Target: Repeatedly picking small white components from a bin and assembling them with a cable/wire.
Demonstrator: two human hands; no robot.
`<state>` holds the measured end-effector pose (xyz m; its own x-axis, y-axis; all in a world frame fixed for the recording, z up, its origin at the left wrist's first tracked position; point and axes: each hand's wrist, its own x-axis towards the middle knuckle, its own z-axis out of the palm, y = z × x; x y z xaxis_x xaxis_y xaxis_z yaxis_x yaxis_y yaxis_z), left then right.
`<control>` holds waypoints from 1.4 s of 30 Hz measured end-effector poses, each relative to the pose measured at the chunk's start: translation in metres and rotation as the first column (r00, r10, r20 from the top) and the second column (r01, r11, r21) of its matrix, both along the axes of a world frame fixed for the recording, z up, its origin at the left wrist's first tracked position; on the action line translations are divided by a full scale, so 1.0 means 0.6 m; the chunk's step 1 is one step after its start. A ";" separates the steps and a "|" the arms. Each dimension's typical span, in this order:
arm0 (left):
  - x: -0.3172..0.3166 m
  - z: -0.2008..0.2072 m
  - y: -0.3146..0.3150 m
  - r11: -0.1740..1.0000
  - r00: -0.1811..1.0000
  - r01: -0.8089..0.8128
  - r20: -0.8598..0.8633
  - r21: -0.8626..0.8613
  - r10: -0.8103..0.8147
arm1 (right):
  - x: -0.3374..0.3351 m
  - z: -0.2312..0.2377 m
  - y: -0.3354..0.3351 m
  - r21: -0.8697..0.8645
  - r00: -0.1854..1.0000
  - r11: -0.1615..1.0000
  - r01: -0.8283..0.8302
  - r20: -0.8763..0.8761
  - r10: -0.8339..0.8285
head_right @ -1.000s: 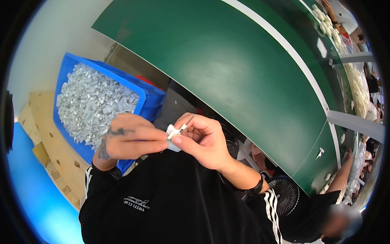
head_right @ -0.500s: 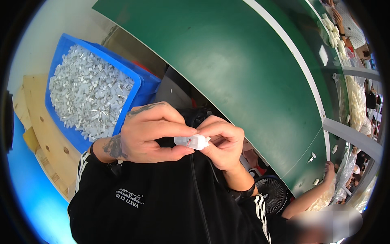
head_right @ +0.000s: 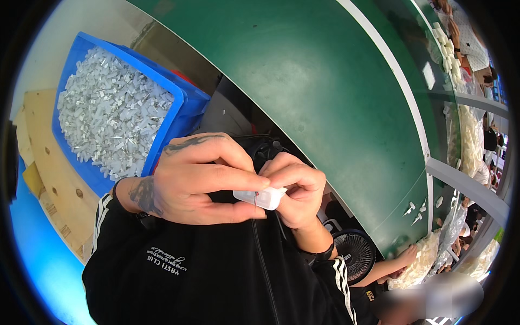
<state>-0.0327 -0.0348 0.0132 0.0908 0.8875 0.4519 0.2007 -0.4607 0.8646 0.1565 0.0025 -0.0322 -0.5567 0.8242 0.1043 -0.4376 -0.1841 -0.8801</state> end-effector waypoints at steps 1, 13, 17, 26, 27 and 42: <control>0.002 -0.001 -0.001 1.000 1.000 0.001 0.001 0.002 -0.001 | -0.001 -0.001 0.001 0.002 1.000 1.000 0.001 0.001 -0.001; -0.009 -0.013 -0.005 0.993 0.990 -0.114 -0.084 -0.035 0.110 | -0.024 -0.012 0.000 -0.242 0.993 0.967 -0.084 -0.104 0.060; -0.036 -0.019 -0.018 0.987 0.988 -0.152 -0.009 -0.053 0.152 | -0.037 0.023 -0.002 -0.322 0.998 0.944 0.069 0.035 -0.061; -0.358 -0.160 -0.136 0.464 0.559 -0.810 -0.234 -0.360 0.795 | 0.119 -0.031 0.283 -0.198 0.926 0.926 0.321 0.273 -0.262; -0.414 -0.179 -0.161 0.303 0.401 -0.893 -0.284 -0.332 0.871 | 0.136 -0.036 0.350 -0.253 0.929 0.913 0.321 0.274 -0.251; -0.883 -0.364 -0.339 0.386 0.074 -0.877 -0.711 0.288 0.699 | 0.338 -0.144 0.691 0.285 0.786 0.836 0.469 0.298 -0.542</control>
<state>-0.5623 -0.2382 -0.2050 -0.5564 0.6777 0.4807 0.8298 0.4830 0.2796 0.3596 0.4171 -0.1184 -0.0930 0.9820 0.1643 -0.0750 0.1576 -0.9846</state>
